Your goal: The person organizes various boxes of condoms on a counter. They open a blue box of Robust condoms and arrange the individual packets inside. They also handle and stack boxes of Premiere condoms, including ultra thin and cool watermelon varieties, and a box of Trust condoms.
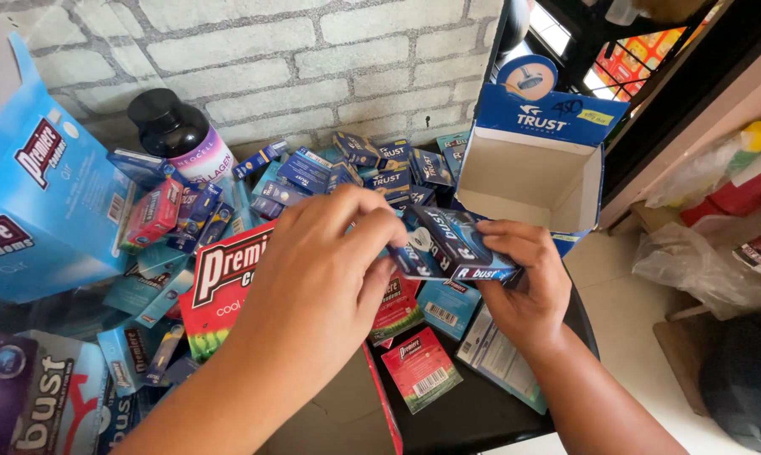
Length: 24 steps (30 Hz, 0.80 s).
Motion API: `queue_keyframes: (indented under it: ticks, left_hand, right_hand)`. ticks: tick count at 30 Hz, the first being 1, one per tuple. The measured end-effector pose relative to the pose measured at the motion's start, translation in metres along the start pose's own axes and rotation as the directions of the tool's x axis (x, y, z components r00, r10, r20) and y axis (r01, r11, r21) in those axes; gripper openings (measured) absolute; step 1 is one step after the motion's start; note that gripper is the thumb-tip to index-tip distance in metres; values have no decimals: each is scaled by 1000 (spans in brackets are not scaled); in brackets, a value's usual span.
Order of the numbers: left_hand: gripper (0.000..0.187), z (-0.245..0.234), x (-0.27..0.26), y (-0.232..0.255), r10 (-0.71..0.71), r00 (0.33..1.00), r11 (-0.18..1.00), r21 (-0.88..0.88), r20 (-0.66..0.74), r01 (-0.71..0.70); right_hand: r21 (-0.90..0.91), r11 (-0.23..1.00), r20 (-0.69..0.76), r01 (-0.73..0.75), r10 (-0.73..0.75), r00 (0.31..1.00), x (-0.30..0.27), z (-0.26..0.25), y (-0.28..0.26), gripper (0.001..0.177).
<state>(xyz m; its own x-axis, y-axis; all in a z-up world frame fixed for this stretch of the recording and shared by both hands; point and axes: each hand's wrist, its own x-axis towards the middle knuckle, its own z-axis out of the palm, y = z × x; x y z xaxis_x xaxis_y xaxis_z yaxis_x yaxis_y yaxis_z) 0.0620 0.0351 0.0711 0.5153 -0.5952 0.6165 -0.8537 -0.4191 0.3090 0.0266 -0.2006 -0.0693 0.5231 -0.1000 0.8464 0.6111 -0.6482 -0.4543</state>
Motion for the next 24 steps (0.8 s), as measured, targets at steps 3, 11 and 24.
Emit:
queue_keyframes:
  ticks: [3, 11, 24]
  left_hand:
    - [21, -5, -10, 4, -28, 999, 1000, 7, 20, 28]
    - [25, -28, -36, 14, -60, 998, 998, -39, -35, 58]
    - [52, -88, -124, 20, -172, 970, 977, -158, -170, 145]
  right_hand:
    - [11, 999, -47, 46, -45, 998, 0, -1, 1, 41]
    - [-30, 988, -35, 153, -154, 987, 14, -5, -23, 46]
    - [45, 949, 189, 313, -316, 930, 64, 14, -120, 48]
